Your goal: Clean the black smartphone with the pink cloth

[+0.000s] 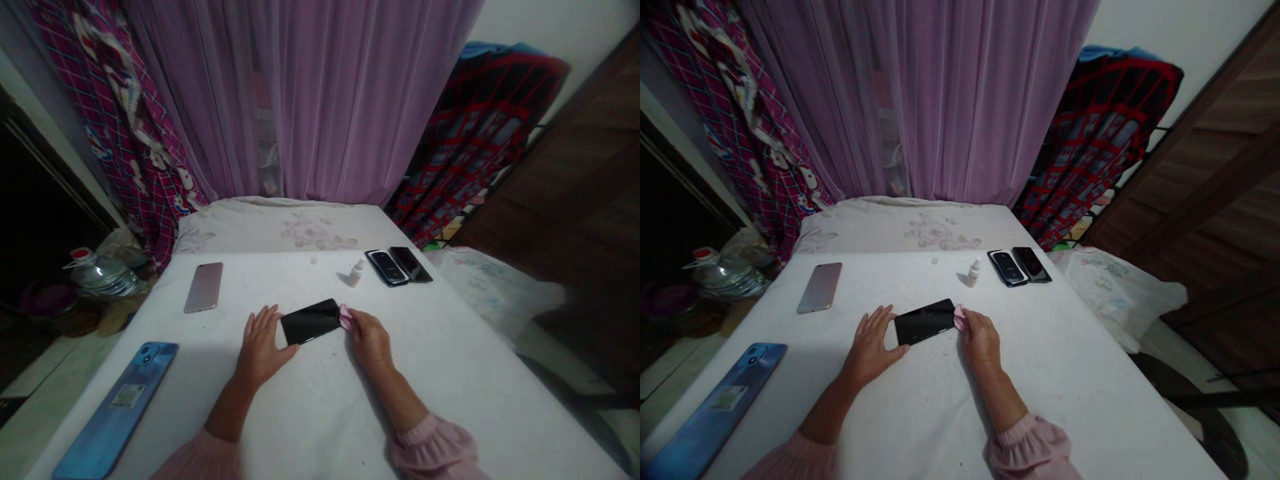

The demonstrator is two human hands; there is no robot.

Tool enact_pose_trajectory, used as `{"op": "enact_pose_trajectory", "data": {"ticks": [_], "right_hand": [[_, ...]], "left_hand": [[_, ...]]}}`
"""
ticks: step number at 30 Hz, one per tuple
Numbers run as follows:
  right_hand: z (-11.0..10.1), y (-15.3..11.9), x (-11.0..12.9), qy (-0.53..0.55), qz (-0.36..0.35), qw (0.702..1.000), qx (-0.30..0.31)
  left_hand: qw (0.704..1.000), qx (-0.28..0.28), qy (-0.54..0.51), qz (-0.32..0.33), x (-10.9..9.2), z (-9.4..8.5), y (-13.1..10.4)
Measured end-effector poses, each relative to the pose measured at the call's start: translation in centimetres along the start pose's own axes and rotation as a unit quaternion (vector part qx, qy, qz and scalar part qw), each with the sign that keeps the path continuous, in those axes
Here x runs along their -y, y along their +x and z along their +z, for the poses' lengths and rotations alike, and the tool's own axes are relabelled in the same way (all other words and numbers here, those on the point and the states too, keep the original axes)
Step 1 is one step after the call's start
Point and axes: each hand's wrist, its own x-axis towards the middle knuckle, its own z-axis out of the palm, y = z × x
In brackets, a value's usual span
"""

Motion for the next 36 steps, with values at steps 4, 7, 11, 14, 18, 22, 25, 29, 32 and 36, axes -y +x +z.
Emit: {"op": "enact_pose_trajectory", "data": {"ticks": [4,7,11,14,18,22,25,29,32,36], "right_hand": [[0.7,0.7,1.1,0.006,0.004,1.0,0.029],[1.4,3.0,2.2,0.011,0.014,0.998,0.059],[2.6,6.5,3.8,0.049,-0.007,0.99,0.133],[3.6,8.1,5.2,0.08,-0.036,0.982,0.167],[4.5,8.5,6.5,0.096,-0.046,0.977,0.183],[3.9,7.3,6.5,0.095,-0.039,0.978,0.183],[2.8,5.5,5.8,0.104,-0.037,0.977,0.181],[1.0,2.2,4.6,0.13,-0.027,0.978,0.163],[-0.2,-0.1,3.8,0.149,-0.028,0.976,0.157],[-1.0,-1.5,2.3,0.22,0.013,0.966,0.137]], "left_hand": [[0.999,-0.037,0.018,-0.034,-0.7,0.4,-0.3],[0.999,-0.036,0.017,-0.025,-1.5,0.5,-0.8],[0.999,0.012,-0.005,0.04,-2.3,0.3,-1.2],[0.991,0.067,-0.019,0.114,-2.5,-0.1,-0.8],[0.978,0.125,-0.017,0.167,-2.7,-0.7,-0.1],[0.982,0.119,0.006,0.144,-3.3,-0.7,0.1],[0.986,0.1,0.006,0.132,-3.6,-0.4,0.0],[0.987,0.088,0.0,0.132,-3.5,-0.3,-0.1],[0.988,0.084,-0.003,0.129,-3.7,-0.2,-0.1],[0.991,0.083,0.009,0.106,-4.6,-0.5,0.2]]}}
